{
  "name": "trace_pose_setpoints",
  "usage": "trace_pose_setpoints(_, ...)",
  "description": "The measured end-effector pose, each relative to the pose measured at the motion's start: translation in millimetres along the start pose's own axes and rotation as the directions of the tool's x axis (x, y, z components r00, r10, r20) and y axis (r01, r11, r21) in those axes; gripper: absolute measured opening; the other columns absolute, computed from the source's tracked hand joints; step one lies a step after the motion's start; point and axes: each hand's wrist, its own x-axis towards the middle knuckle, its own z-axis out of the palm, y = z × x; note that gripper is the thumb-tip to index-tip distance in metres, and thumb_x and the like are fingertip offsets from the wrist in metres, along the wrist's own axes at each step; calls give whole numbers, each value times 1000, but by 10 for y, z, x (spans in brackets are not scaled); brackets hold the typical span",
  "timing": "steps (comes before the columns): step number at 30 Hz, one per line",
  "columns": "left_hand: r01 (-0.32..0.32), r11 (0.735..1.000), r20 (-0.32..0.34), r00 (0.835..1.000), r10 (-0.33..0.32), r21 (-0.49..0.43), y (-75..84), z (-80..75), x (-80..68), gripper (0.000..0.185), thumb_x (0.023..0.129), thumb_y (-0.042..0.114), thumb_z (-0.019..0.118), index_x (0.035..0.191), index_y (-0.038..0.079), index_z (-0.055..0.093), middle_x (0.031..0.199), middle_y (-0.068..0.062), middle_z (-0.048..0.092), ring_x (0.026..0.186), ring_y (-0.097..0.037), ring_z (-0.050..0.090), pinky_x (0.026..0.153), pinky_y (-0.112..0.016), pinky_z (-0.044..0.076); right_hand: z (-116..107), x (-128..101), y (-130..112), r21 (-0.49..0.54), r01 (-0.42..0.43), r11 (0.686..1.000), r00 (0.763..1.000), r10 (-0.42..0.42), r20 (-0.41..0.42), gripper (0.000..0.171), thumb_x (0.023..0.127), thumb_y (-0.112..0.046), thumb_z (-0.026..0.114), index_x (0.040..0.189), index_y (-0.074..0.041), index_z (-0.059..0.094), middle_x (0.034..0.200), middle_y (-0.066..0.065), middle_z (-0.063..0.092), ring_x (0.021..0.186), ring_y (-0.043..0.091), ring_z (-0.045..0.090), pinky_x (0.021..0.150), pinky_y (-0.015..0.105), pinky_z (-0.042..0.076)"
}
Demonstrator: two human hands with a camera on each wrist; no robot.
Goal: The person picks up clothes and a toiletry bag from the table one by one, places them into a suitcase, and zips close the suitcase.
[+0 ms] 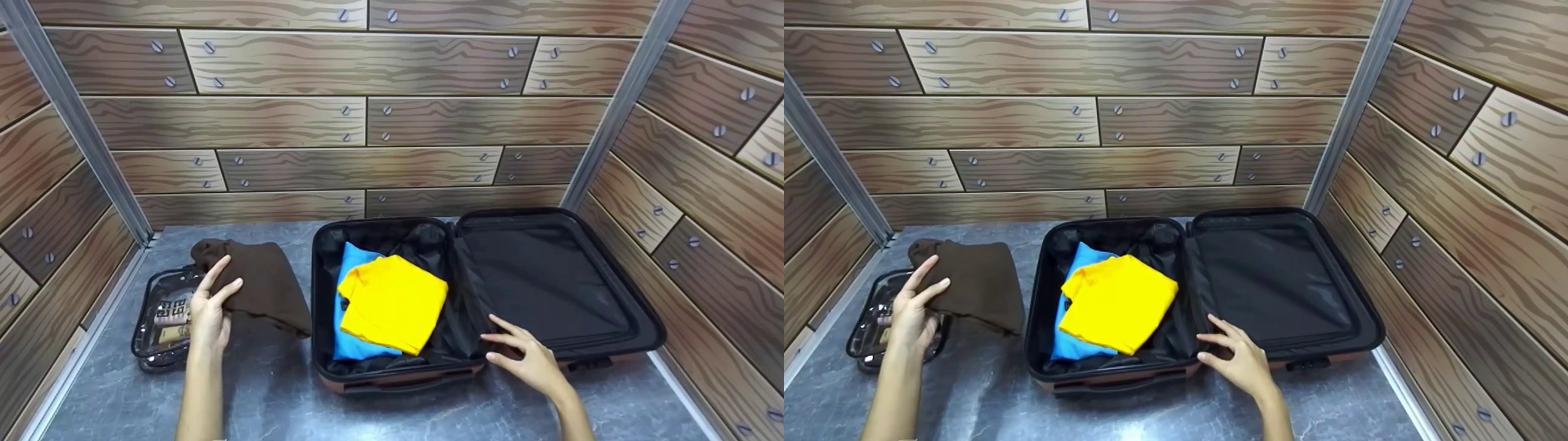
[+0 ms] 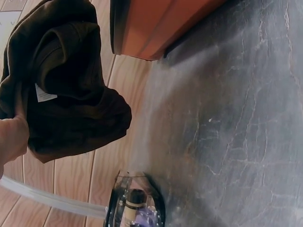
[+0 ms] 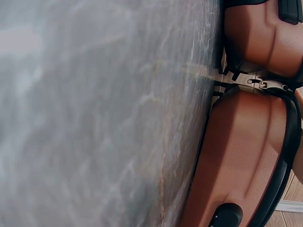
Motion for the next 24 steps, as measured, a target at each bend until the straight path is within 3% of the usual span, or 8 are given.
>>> trace_pose_setpoints(24, 40, 999, 54, 998, -39, -18, -75, 287, -53, 46, 83, -17, 52, 121, 8, 61, 132, -12, 44, 112, -22, 49, 88, -31, 45, -2, 1, -12, 16, -15, 1000, 1000, 15, 6, 33, 78, -31, 73, 110, -29, 69, 137, -11, 43, 124, 18, 38, 89, 57, 36)
